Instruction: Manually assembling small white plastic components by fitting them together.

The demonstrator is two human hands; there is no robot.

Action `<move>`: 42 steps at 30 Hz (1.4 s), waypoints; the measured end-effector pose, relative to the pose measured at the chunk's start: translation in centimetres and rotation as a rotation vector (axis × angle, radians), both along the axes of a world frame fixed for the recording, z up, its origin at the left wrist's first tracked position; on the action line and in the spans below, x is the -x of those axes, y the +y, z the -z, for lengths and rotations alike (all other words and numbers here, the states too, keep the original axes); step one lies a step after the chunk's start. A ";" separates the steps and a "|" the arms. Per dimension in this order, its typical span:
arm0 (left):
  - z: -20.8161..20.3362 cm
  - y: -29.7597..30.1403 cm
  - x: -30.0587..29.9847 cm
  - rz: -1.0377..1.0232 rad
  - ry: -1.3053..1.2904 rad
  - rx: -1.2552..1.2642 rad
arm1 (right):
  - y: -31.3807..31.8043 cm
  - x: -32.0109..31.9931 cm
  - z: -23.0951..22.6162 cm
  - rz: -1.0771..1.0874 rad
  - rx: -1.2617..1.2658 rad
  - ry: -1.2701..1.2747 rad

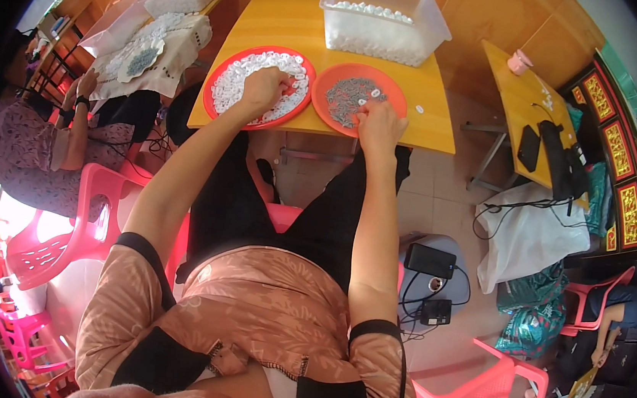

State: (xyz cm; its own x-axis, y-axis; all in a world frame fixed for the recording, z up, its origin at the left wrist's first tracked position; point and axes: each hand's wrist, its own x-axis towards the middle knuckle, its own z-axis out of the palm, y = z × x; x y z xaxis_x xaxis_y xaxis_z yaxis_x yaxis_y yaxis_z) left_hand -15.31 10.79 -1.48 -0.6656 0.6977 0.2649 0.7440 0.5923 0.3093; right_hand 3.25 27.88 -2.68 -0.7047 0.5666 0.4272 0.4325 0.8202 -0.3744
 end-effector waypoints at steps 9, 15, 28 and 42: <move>1.3 -0.5 1.6 -0.148 0.071 0.006 | -0.4 0.7 -0.7 0.000 0.096 -0.149; -0.3 -0.4 0.0 -0.280 -0.226 -0.225 | 0.0 0.3 -0.5 -0.044 0.020 -0.232; -2.2 -6.8 -9.1 -0.018 -1.231 -0.991 | -1.1 0.9 -2.6 -0.338 0.646 0.389; -2.0 -11.3 -12.4 0.037 -1.326 -1.291 | -18.0 -1.5 -5.9 -0.654 0.397 0.517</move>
